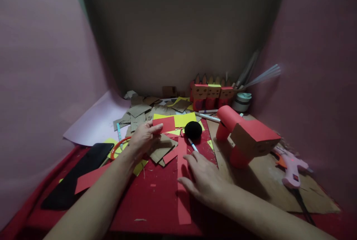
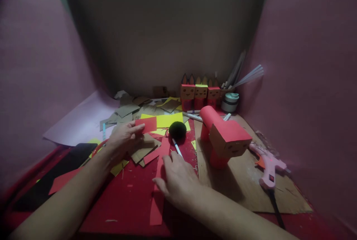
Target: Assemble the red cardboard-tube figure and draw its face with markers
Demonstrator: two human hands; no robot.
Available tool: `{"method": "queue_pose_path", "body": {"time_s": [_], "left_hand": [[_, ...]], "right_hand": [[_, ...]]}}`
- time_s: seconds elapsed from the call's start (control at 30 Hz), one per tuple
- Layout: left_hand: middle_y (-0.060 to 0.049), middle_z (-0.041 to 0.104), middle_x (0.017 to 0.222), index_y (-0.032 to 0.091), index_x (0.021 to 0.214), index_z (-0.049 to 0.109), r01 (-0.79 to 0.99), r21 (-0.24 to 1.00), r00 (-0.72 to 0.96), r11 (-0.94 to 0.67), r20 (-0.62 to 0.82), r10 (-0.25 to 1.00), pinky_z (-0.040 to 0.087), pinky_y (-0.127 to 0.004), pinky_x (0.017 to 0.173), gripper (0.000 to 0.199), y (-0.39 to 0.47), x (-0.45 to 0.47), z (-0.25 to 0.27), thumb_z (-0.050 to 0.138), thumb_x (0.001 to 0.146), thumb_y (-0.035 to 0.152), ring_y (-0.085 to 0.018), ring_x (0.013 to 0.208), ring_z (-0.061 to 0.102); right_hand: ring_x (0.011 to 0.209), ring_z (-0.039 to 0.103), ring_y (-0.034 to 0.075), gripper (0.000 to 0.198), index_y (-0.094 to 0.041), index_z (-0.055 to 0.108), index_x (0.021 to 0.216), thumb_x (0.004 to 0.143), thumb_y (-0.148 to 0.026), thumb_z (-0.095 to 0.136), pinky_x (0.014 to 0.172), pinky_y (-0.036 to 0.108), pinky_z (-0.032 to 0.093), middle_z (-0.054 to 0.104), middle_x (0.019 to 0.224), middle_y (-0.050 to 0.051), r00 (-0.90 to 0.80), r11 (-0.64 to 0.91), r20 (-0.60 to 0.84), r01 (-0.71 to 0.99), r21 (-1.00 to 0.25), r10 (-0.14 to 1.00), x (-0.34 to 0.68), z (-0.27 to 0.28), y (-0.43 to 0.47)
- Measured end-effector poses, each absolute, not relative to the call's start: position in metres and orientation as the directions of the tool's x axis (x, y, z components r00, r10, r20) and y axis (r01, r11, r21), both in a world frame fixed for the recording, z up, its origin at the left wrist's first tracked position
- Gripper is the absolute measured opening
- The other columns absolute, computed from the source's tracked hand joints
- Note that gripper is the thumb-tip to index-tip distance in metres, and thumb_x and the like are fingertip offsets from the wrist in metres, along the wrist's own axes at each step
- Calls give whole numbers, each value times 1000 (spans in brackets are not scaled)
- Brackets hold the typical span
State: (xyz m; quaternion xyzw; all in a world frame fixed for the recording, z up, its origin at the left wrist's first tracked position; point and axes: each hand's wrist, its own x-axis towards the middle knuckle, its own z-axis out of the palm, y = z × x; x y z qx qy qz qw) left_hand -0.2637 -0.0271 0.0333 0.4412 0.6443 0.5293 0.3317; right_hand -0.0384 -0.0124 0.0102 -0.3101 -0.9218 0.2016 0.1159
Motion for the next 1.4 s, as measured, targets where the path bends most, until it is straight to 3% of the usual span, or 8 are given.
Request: {"method": "queue_pose_path", "body": {"time_s": [0.13, 0.23, 0.37, 0.53, 0.9, 1.07, 1.23, 1.4], "left_hand": [[2, 51, 52, 17, 75, 60, 325, 932, -182, 163, -107, 977, 36, -24, 41, 31, -39, -263, 43, 62, 80, 47, -11, 41, 42], [-3, 59, 59, 18, 66, 63, 511, 841, -74, 178, -164, 984, 48, -31, 53, 28, -42, -253, 39, 66, 74, 45, -19, 55, 57], [-12, 65, 101, 18, 84, 66, 769, 618, -188, 163, -24, 982, 46, -48, 95, 15, -40, -226, 19, 66, 72, 27, -35, 106, 59], [-23, 62, 110, 11, 103, 62, 880, 418, -262, 226, 31, 965, 45, -53, 92, 31, -41, -202, 4, 65, 73, 18, -42, 108, 58], [-6, 68, 98, 17, 134, 45, 806, 548, -307, 224, 63, 950, 51, -38, 77, 70, -62, -227, -9, 71, 72, 32, -26, 87, 66], [-6, 68, 95, 16, 128, 52, 801, 572, -271, 178, 82, 959, 50, -40, 85, 62, -68, -218, -7, 70, 70, 27, -27, 93, 65], [-3, 69, 79, 11, 131, 47, 750, 627, -338, 212, 88, 937, 54, -34, 73, 46, -70, -211, -4, 40, 87, 23, -21, 75, 69], [-9, 73, 91, 13, 121, 57, 771, 581, -405, 262, 128, 906, 54, -38, 79, 39, -79, -214, 3, 45, 88, 29, -25, 84, 70]], "right_hand": [[102, 61, 31, 29, -13, 65, 108, 86, -31, 70, 87, 45, 54, 64, 113, 16, -839, 788, 66, 476, -391, 540, -38, 1, -26], [106, 56, 31, 21, -13, 66, 107, 89, -25, 65, 94, 49, 52, 63, 114, 15, -870, 831, 132, 396, -390, 476, -32, -11, -30], [107, 54, 30, 22, -13, 65, 111, 91, -21, 60, 96, 51, 52, 63, 119, 15, -876, 863, 232, 310, -398, 422, -23, -23, -33], [107, 54, 31, 27, -11, 65, 115, 91, -22, 59, 95, 49, 52, 64, 122, 16, -896, 897, 290, 212, -387, 337, -19, -26, -37], [86, 55, 24, 17, -14, 69, 92, 92, -19, 53, 78, 39, 51, 66, 94, 12, -854, 902, 444, 62, -428, 270, -15, -27, -41], [104, 54, 29, 37, -10, 62, 126, 90, -15, 54, 90, 44, 51, 62, 122, 19, -775, 884, 490, 182, -430, 398, -19, -32, -39], [98, 57, 31, 23, -10, 69, 108, 87, -16, 63, 84, 45, 50, 70, 104, 15, -817, 940, 470, 247, -237, 333, -26, -38, -36], [69, 53, 24, 16, -10, 69, 91, 85, -2, 56, 67, 38, 41, 67, 77, 11, -817, 965, 561, 234, 114, 132, -22, -41, -38]]}}
